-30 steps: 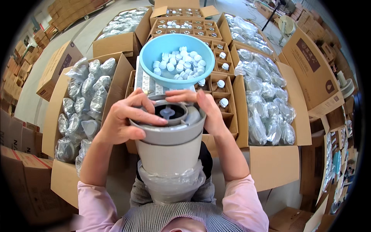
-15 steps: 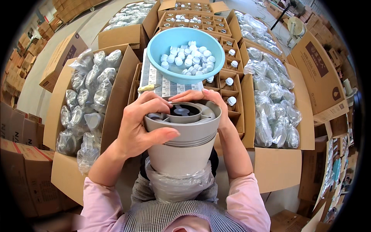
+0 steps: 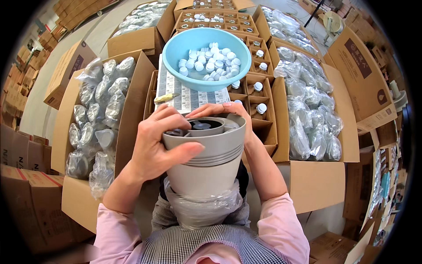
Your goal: The person assembles a cylindrical kitchen appliance by inserting a metal inner pot, a grey filter ring, and a white lid into a beige outer container. The person then places the assembled unit into a plastic bag and sets it into a cardboard box.
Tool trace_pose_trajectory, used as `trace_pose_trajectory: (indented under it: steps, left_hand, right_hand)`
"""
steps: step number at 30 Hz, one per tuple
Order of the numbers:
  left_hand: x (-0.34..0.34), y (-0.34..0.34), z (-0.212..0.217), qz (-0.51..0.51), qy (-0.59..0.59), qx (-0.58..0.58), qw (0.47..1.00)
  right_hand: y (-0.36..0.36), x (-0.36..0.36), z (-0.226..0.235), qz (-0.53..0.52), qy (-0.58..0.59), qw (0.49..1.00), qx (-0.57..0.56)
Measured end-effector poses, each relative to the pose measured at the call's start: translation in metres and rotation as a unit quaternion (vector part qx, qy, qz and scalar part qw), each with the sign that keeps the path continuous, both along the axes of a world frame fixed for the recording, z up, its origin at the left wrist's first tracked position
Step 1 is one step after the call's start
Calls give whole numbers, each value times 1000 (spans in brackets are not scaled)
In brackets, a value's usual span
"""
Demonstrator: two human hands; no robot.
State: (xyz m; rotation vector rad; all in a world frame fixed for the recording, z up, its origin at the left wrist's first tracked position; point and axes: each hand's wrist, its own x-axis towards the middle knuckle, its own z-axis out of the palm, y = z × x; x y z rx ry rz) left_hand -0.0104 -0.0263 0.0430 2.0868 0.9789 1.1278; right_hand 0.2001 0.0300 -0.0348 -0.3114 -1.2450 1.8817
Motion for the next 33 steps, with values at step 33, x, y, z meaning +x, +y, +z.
trace_pose_trajectory:
  steps: [33]
  left_hand:
    - [20,46,26,33,20,195,980]
  right_hand:
    - [29,-21,101,-334,-217,815,421]
